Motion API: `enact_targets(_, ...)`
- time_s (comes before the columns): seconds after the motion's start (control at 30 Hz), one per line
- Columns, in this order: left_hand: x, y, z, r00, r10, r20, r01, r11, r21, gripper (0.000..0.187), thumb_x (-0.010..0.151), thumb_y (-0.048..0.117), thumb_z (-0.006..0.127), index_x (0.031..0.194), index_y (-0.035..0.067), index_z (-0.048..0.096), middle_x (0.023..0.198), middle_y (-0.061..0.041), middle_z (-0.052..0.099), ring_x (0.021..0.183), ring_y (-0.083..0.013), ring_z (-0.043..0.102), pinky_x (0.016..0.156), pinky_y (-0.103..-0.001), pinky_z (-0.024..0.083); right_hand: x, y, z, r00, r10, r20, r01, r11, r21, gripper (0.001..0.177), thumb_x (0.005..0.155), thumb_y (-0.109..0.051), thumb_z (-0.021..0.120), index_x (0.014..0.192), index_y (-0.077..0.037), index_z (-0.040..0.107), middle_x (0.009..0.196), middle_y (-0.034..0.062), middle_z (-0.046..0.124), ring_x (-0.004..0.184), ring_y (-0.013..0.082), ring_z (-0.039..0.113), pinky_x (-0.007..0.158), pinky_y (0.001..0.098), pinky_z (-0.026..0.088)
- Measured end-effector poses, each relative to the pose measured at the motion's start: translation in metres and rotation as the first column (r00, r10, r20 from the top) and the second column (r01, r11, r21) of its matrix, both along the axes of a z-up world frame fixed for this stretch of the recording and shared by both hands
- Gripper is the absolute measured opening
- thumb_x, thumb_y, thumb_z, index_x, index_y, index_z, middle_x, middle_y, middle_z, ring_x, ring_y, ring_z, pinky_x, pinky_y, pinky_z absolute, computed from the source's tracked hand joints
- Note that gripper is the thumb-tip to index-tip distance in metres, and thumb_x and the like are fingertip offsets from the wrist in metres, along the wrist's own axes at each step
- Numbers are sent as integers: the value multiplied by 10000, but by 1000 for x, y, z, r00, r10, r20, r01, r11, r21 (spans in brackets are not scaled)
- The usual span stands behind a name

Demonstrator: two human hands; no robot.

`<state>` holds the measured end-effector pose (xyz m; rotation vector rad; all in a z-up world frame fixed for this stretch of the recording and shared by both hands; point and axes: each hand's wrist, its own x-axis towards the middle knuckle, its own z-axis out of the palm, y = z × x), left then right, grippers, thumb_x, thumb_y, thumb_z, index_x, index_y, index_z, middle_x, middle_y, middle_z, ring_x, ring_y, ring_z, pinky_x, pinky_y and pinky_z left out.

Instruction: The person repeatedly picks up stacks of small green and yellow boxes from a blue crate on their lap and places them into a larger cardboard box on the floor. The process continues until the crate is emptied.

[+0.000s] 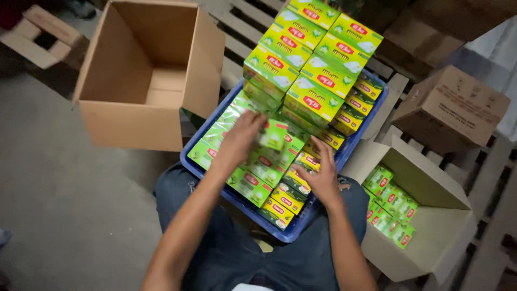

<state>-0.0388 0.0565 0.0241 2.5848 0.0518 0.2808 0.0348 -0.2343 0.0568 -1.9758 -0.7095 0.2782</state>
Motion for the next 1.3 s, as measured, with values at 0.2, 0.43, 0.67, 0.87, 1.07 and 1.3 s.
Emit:
enact_targets(0.2,3,12,59,992,111,56,-123,934,335,606,930,-40,732,1495,123,588,1435,-155,655,1490,-440,531,1254,-563,451,13,-16,-13,993,-100,-61,95,993,-76,752,990,-261,831,1639,-72,502,1573,276,487,1441,505,556,1077,542,584)
enact_targets(0.43,39,31,-2,993,113,-26,-104,964,245,660,955,-129,691,1534,158,559,1481,-145,624,1547,-439,461,1262,-576,463,16,-18,-6,985,-144,-94,133,984,-121,659,1030,-310,797,1602,-90,558,1578,236,493,1447,465,581,1073,535,585)
enact_targets(0.67,41,29,10,995,95,-14,-86,943,322,460,1011,-35,692,1431,152,684,1436,-74,654,1524,-388,490,1171,-465,573,18,-19,-9,989,-105,-99,94,989,-114,598,1006,-267,816,1540,-74,626,1567,237,516,1391,516,622,1054,555,588)
enact_targets(0.87,45,37,3,998,69,8,-68,951,301,380,1061,7,641,1394,174,717,1404,-41,648,1505,-370,503,1131,-424,591,20,-27,-12,991,-100,-87,92,991,-95,579,991,-229,833,1515,-60,652,1535,249,543,1335,503,667,1020,541,601)
enact_targets(1.07,51,51,-20,998,17,59,-32,965,261,320,1100,51,586,1360,189,711,1385,-32,628,1497,-358,505,1230,-419,499,20,-28,-14,992,-97,-81,88,991,-100,573,984,-211,840,1503,-45,663,1529,258,554,1308,501,682,1005,528,604)
enact_targets(1.3,45,50,5,997,11,72,-34,944,329,300,1128,66,589,1348,211,732,1359,-12,644,1469,-342,540,1200,-401,518,21,-31,-18,993,-82,-87,71,990,-121,571,995,-215,829,1520,-69,661,1534,253,549,1332,519,662,1013,544,604)
